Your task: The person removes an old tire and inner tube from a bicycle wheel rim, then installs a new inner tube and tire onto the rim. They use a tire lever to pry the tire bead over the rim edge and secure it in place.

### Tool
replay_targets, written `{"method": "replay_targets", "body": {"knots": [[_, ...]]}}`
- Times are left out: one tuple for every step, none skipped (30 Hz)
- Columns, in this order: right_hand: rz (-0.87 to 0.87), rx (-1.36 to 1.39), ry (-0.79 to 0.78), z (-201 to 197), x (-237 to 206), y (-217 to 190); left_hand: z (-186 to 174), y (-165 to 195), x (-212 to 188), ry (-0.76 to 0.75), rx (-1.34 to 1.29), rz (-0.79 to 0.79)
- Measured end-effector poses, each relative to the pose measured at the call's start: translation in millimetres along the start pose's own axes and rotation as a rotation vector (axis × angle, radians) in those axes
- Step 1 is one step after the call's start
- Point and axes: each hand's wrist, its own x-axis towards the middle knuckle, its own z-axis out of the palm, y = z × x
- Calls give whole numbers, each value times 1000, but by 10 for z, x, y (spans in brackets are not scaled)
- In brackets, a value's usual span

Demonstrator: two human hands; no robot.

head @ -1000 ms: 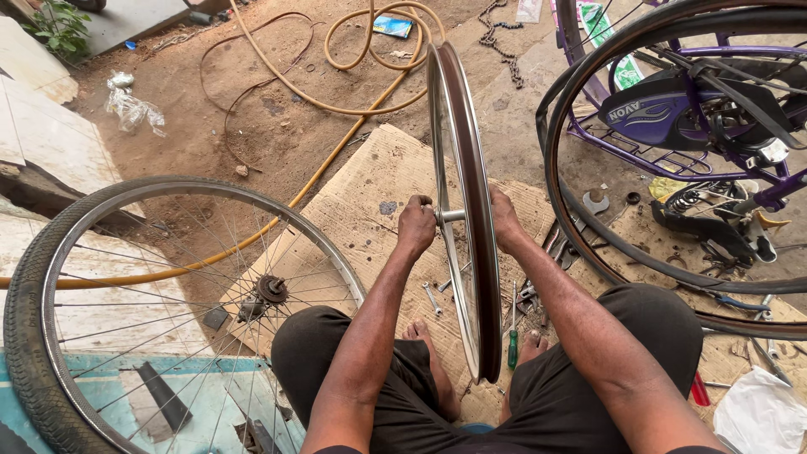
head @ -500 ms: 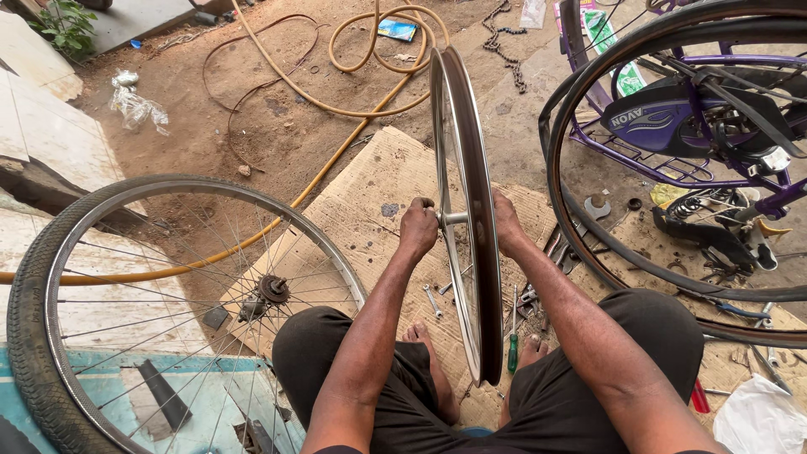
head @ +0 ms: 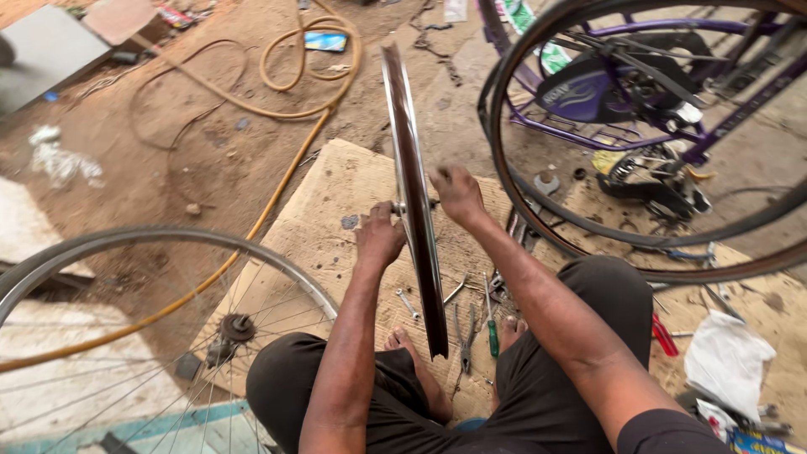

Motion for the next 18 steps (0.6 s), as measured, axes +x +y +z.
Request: {"method": "replay_targets", "body": {"knots": [[26, 85, -3, -93, -23, -91, -33, 2, -10, 2, 62, 21], [-48, 305, -30, -223, -66, -180, -66, 6, -23, 15, 68, 28], [-127, 525, -58, -354, -119, -274, -95, 13, -34, 29, 74, 34], [-214, 618, -133, -512, -205, -342, -120, 32, -46, 46, 81, 40], [-303, 710, -209, -674, -298, -407, -139, 57, -62, 33, 73, 12], [-353, 676, -237, -818, -399, -459, -146, 89, -76, 18, 64, -17], [-402, 642, -266, -955, -513, -500, -148, 124, -95, 2, 56, -47], [-449, 609, -295, -1065, -621, -535, -143, 161, -109, -1, 58, -52], [-437, 427, -274, -1146, -725, -565, -133, 200, -125, -5, 61, -58], [-423, 247, -251, -1199, -817, -594, -122, 239, -138, -8, 65, -62], [-405, 68, -228, -1230, -906, -612, -116, 280, -148, 25, 40, -42], [-527, -108, -63, -1248, -986, -617, -114, 324, -159, 53, 15, -22], [-640, -290, 97, -1246, -1056, -613, -109, 363, -170, 75, -13, -4], [-602, -357, 185, -1264, -1102, -595, -101, 411, -176, 44, -80, -47], [-558, -423, 268, -1272, -1149, -558, -102, 460, -183, 17, -149, -90], [-369, -367, 277, -1312, -1169, -503, -98, 520, -193, -8, -218, -136], [-182, -309, 278, -1363, -1194, -426, -85, 586, -216, -65, -314, -210], [-261, -308, 326, -1443, -1205, -328, -64, 664, -242, -121, -408, -285]]}}
